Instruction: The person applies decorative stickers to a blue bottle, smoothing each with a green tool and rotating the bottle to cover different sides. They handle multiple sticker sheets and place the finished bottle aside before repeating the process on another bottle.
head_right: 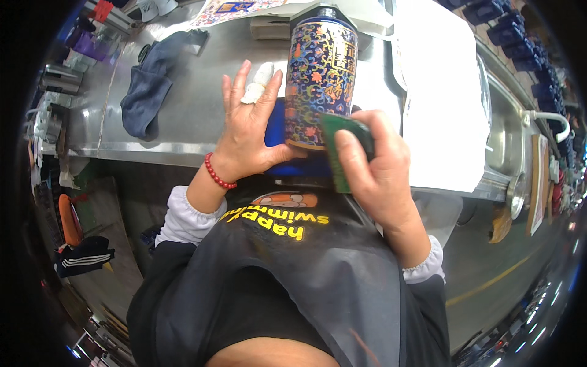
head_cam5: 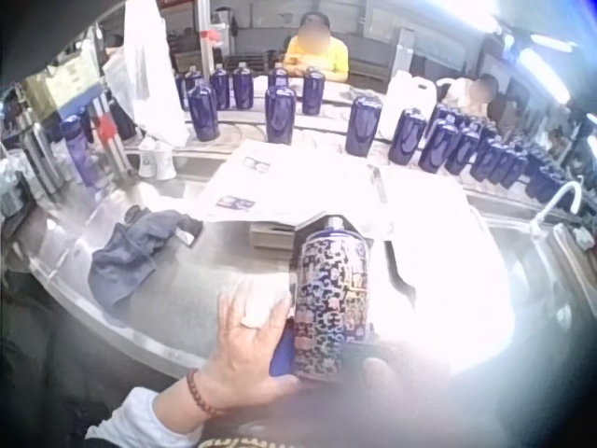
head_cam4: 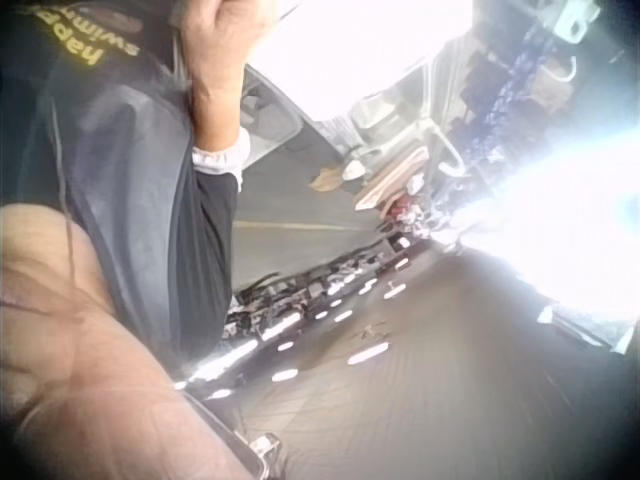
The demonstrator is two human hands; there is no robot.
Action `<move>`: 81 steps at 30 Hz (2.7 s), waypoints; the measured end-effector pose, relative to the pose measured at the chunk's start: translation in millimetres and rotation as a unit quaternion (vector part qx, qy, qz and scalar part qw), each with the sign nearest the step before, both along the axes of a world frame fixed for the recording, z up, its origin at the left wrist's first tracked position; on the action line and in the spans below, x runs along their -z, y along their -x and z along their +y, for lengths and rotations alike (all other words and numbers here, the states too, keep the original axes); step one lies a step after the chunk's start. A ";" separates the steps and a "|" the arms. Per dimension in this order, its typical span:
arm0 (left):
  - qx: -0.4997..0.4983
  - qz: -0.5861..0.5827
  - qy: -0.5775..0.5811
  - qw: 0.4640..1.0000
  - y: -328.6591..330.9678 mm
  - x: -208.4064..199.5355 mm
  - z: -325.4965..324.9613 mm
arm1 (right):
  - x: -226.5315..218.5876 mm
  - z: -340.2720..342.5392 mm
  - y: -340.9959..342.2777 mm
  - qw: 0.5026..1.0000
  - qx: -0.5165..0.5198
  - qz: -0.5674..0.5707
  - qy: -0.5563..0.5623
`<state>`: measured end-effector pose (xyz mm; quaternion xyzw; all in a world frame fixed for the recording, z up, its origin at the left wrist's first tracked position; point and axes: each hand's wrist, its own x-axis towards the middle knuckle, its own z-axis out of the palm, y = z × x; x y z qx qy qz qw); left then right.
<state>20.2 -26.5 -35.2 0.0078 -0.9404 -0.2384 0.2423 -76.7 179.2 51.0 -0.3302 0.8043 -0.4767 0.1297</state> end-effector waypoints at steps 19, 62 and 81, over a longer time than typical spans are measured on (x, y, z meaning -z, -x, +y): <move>-0.035 0.039 0.060 0.997 -9.2 -14.8 -2.5 | 7.7 11.5 3.6 0.948 -0.145 0.279 -0.052; 0.021 -0.001 -0.222 0.975 6.0 -8.7 23.3 | 75.4 45.5 9.1 0.949 -0.104 0.297 0.016; 0.086 -0.029 -0.308 0.947 -4.9 6.6 14.6 | 56.0 32.6 9.2 0.936 -0.139 0.323 0.001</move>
